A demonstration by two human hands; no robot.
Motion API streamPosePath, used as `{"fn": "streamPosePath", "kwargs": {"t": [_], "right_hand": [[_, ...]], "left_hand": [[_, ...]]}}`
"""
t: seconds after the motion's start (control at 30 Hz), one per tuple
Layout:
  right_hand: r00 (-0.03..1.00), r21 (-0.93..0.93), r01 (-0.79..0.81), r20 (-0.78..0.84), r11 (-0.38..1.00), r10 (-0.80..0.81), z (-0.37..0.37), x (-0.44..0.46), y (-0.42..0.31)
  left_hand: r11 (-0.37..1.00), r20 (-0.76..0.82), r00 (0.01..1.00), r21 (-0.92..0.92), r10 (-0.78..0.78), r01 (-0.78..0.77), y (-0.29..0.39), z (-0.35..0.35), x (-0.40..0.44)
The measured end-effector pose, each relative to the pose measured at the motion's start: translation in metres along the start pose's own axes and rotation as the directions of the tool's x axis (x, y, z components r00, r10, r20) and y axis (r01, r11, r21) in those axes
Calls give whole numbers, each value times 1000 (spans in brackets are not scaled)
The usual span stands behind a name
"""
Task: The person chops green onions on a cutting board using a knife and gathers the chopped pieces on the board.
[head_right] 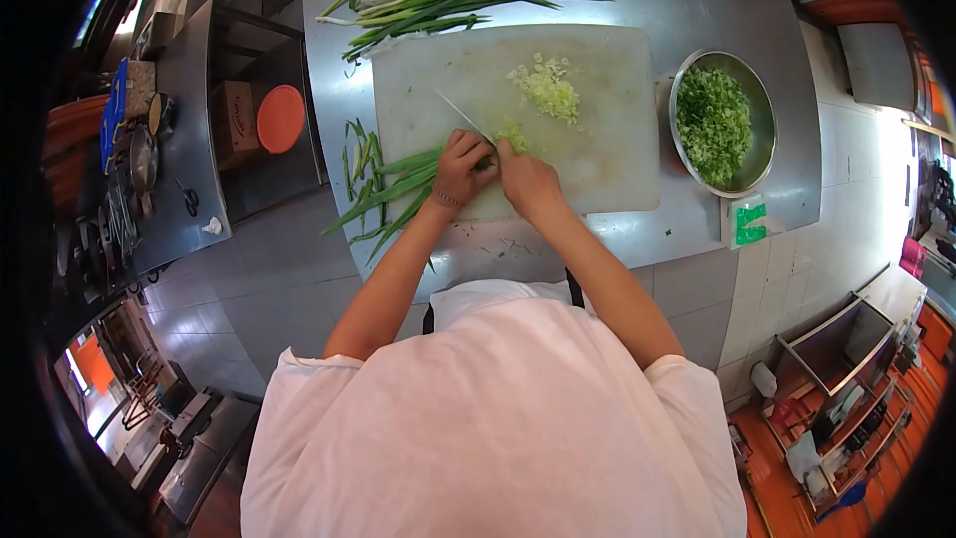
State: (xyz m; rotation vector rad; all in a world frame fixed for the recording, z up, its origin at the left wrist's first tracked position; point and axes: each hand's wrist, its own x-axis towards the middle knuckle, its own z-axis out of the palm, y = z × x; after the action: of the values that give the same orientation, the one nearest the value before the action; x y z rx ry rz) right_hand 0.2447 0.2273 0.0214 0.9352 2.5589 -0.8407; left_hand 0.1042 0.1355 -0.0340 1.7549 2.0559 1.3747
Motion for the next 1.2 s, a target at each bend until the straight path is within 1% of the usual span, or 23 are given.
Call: {"fn": "streamPosePath", "kwargs": {"t": [0.07,0.17,0.27,0.37,0.47,0.57,0.67,0.77,0.87,0.97,1.07,1.2], "right_hand": [[1000,-12,7,19,1000,-7,-9,4,-7],[999,-57,-21,49,998,24,-23,-31,-5],[998,-59,-50,46,997,53,-8,-21,-3],[999,-11,-29,36,1000,30,-5,6,-12],[1000,-78,-3,-18,997,2,-10,-17,-2],[998,-117,-26,46,993,32,-21,-34,-6],[999,-17,23,-36,1000,-23,9,4,-4],[999,-46,33,-6,998,-33,-4,-1,-6],[998,-80,13,64,997,-8,-27,-34,-8],[1000,-38,19,-13,999,-19,1,-17,0],[999,-40,40,19,998,-40,-1,7,-6],[997,-70,31,76,997,-26,-23,-25,-3]], "left_hand": [[1000,-36,999,1,21,-21,1,-1,6],[1000,-39,999,-11,27,-28,1,1,4],[1000,-48,998,-5,29,-29,2,-1,2],[1000,-48,999,-3,21,-21,2,0,5],[1000,-28,1000,-29,6,-7,2,1,-2],[1000,-31,1000,-27,1,-2,-3,-2,1],[1000,-48,999,-26,-6,4,3,-1,1],[1000,-62,998,-21,20,-21,4,-4,4],[999,-63,998,-33,25,-27,1,-2,5],[999,-58,998,-31,15,-17,2,-2,0],[999,-53,999,-38,4,-6,0,-1,4],[998,-32,999,-61,-18,16,2,-5,3]]}}
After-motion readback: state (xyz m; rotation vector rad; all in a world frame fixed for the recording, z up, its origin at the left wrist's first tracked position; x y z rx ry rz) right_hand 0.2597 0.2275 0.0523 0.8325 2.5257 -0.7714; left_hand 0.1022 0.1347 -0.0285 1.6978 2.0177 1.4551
